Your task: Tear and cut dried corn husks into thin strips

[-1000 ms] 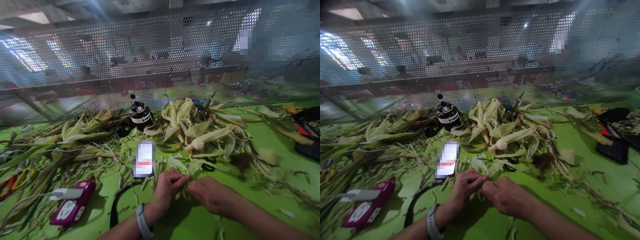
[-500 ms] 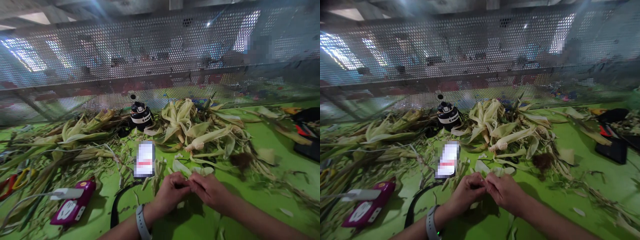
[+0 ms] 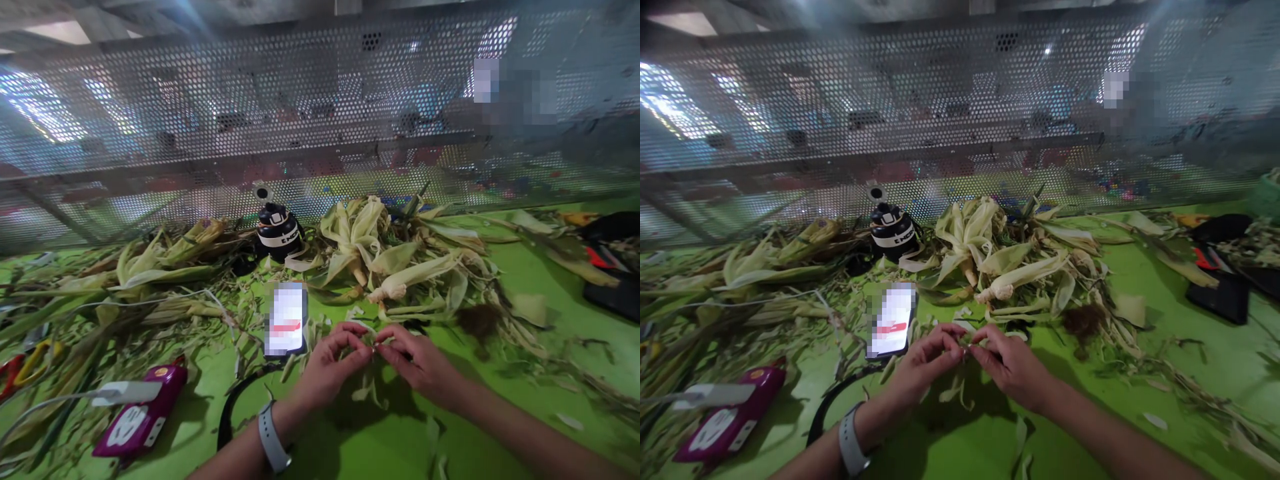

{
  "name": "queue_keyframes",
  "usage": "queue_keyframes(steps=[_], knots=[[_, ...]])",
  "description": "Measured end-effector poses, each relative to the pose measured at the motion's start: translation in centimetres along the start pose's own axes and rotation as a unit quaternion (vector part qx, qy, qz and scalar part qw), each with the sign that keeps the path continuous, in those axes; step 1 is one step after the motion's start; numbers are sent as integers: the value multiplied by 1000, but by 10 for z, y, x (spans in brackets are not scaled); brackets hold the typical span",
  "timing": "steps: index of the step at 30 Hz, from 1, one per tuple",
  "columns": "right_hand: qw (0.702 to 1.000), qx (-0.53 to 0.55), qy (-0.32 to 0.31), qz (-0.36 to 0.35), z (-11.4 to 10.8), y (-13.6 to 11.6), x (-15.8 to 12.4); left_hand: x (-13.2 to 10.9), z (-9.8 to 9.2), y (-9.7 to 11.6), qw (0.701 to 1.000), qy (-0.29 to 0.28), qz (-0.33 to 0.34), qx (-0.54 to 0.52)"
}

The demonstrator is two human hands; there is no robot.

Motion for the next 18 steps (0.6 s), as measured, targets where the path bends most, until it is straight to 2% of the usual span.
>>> queue_keyframes(steps=[6,10,15,18], knots=[[999,38,-29,13,1,0,0,-2,5,-1,993,10,-73,-92],[999,-6,-31,8,2,2,1,0,8,-4,986,1,-87,-140],[1000,-13,-20,18,1,4,3,0,6,-3,993,9,-77,-86],[1000,5,-19,21,1,5,4,-2,6,1,999,-9,-25,38]])
Point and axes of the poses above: each hand's wrist, its own x-axis towards the middle knuckle, its own z-axis out of the palm, y = z × x, the point moved 2 cm from there along x, towards the middle knuckle, and after that the axes turned 4 degrees about z, right-handed, at the moved point
